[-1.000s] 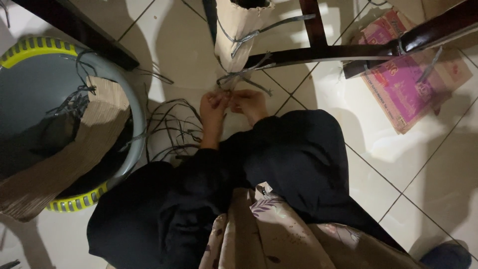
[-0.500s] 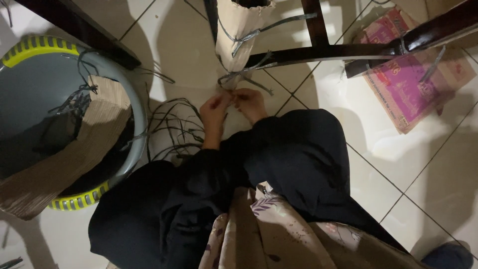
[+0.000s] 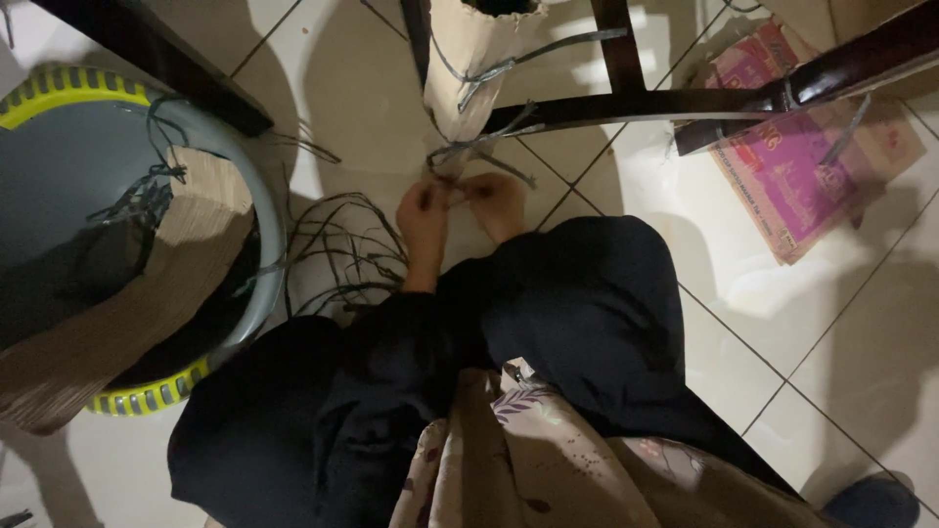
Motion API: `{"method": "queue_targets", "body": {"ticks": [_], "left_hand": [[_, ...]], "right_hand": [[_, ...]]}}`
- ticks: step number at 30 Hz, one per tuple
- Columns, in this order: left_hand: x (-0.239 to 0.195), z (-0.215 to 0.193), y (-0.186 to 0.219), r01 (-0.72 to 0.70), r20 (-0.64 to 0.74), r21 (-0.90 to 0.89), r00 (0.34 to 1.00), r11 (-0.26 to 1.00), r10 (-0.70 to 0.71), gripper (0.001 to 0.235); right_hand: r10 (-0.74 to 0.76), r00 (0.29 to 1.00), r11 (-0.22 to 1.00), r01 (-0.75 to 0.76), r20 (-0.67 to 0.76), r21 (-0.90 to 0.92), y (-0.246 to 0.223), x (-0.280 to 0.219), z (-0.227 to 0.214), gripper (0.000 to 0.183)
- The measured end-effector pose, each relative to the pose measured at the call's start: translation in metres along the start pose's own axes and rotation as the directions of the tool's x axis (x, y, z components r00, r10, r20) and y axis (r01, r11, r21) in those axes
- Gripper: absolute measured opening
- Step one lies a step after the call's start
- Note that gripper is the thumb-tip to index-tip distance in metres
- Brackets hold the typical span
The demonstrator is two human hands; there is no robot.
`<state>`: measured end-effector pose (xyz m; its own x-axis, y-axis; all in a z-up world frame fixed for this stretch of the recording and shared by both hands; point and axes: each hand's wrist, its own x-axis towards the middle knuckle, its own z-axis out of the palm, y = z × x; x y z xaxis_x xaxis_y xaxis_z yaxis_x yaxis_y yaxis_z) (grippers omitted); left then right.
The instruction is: The person sits on the floor and ties thin dark strings around cylindrical cardboard rolls. They pull the string, wrap it around the roll, and tie knots to secure the bundles. The person handles several rolls, moving them between the floor and a nearby basin.
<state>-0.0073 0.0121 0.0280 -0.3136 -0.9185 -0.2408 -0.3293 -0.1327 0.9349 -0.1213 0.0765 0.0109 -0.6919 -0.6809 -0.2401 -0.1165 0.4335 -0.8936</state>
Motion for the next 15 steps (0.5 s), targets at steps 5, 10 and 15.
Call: {"method": "queue_targets", "body": {"ticks": [5,10,15], "left_hand": [[0.010,0.009,-0.014,0.213,0.010,-0.286,0.976,0.934,-0.220,0.019],[0.028,0.005,-0.035,0.218,0.043,-0.280,0.976,0.935,-0.215,0.029],[0.021,-0.037,-0.035,0.073,0.392,0.344,0.895,0.936,-0.214,0.058]], "right_hand": [[0.130,0.991,0.991,-0.130,-0.021,0.014,0.024,0.018,0.002,0.026],[0.203,0.979,0.976,-0.205,0.036,0.069,0.034,0.021,-0.004,0.022],[0.346,0.885,0.922,-0.261,0.311,-0.284,-0.015,-0.011,-0.017,0.028]]}}
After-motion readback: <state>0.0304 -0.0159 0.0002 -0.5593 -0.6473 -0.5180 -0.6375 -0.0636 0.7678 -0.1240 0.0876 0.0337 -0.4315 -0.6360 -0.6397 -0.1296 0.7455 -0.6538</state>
